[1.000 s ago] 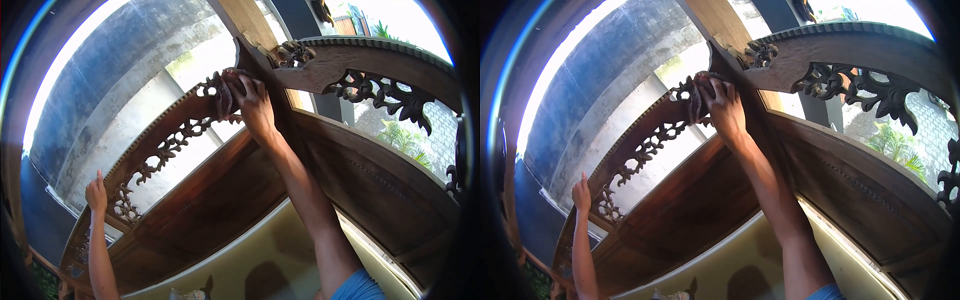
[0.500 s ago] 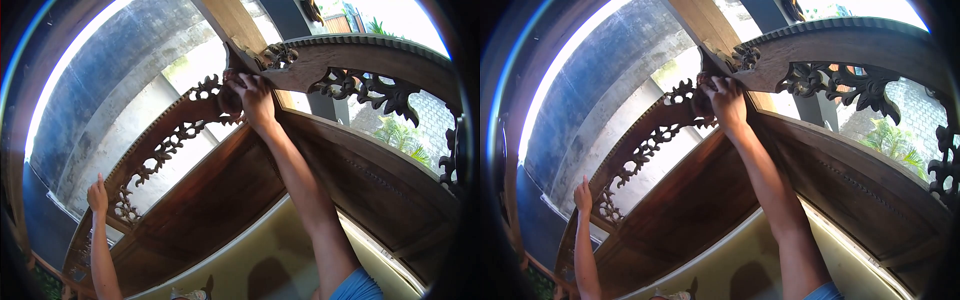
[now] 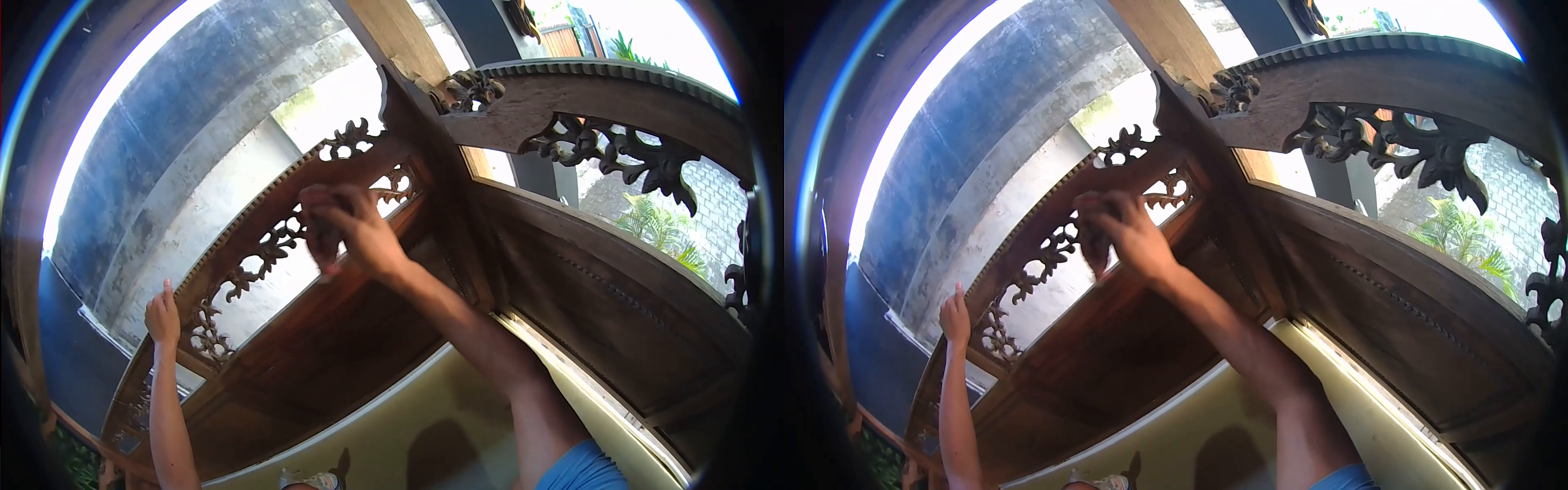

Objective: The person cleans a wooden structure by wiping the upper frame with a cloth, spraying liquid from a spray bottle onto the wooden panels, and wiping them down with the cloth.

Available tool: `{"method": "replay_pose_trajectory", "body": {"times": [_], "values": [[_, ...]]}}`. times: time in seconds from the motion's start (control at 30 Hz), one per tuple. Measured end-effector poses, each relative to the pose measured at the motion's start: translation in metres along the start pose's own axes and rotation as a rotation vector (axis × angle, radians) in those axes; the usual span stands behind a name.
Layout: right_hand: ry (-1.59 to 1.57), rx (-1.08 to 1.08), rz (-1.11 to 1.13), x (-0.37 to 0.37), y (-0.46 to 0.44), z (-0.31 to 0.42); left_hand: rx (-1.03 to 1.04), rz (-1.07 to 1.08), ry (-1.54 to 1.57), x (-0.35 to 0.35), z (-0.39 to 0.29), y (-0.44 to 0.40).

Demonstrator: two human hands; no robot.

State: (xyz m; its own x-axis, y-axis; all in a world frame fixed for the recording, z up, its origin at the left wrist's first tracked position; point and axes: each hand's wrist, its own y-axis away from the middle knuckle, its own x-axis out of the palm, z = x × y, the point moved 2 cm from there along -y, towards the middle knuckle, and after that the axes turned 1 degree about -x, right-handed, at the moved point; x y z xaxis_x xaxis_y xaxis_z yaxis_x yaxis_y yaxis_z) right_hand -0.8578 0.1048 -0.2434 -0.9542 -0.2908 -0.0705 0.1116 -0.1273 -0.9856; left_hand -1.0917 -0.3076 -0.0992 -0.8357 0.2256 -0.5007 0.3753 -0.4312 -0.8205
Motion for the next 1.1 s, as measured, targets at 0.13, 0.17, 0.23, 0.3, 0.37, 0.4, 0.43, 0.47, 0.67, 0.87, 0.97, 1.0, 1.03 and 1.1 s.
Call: {"method": "replay_pose_trajectory", "body": {"times": [0.13,0.17,0.23,0.3,0.37,0.4,0.43,0.47,0.67,0.87,0.97,1.0,1.03,1.1], "values": [[-0.295,0.324,-0.39,-0.04,-0.046,-0.021,-0.01,-0.038,0.012,0.003,-0.003,0.003],[-0.047,0.242,-0.487,-0.044,-0.056,-0.024,-0.013,-0.052,0.0,0.001,-0.002,0.003],[-0.078,0.251,-0.523,-0.033,-0.06,-0.025,-0.016,-0.025,0.001,0.0,-0.001,0.002],[0.073,0.133,-0.372,-0.008,-0.048,-0.025,-0.019,-0.004,0.007,0.001,0.002,0.003],[0.119,0.179,-0.343,0.008,-0.029,-0.015,-0.001,-0.004,-0.01,0.003,0.002,0.002],[0.133,0.181,-0.291,0.01,-0.02,-0.009,-0.005,-0.006,-0.014,0.004,0.002,0.001],[0.146,0.181,-0.235,0.012,-0.013,-0.006,0.017,-0.03,-0.008,0.004,0.002,0.003],[0.176,0.108,-0.239,0.01,-0.008,-0.003,0.036,-0.055,-0.001,0.005,0.002,0.004],[-0.22,0.196,-0.064,0.003,-0.012,0.039,0.004,-0.052,0.01,-0.001,-0.007,0.003],[-0.066,-0.253,0.023,0.059,-0.053,0.092,-0.097,-0.057,0.088,-0.027,-0.033,0.004],[0.117,-0.197,-0.017,0.058,-0.042,0.076,-0.108,-0.051,0.098,-0.03,-0.036,0.003],[0.168,-0.171,-0.032,0.051,-0.043,0.067,-0.105,-0.052,0.1,-0.03,-0.036,0.003],[0.219,-0.148,-0.047,0.042,-0.046,0.055,-0.112,-0.044,0.083,-0.029,-0.036,0.004],[0.31,-0.048,-0.149,0.018,-0.051,0.016,-0.121,-0.041,0.067,-0.028,-0.035,0.002]]}}
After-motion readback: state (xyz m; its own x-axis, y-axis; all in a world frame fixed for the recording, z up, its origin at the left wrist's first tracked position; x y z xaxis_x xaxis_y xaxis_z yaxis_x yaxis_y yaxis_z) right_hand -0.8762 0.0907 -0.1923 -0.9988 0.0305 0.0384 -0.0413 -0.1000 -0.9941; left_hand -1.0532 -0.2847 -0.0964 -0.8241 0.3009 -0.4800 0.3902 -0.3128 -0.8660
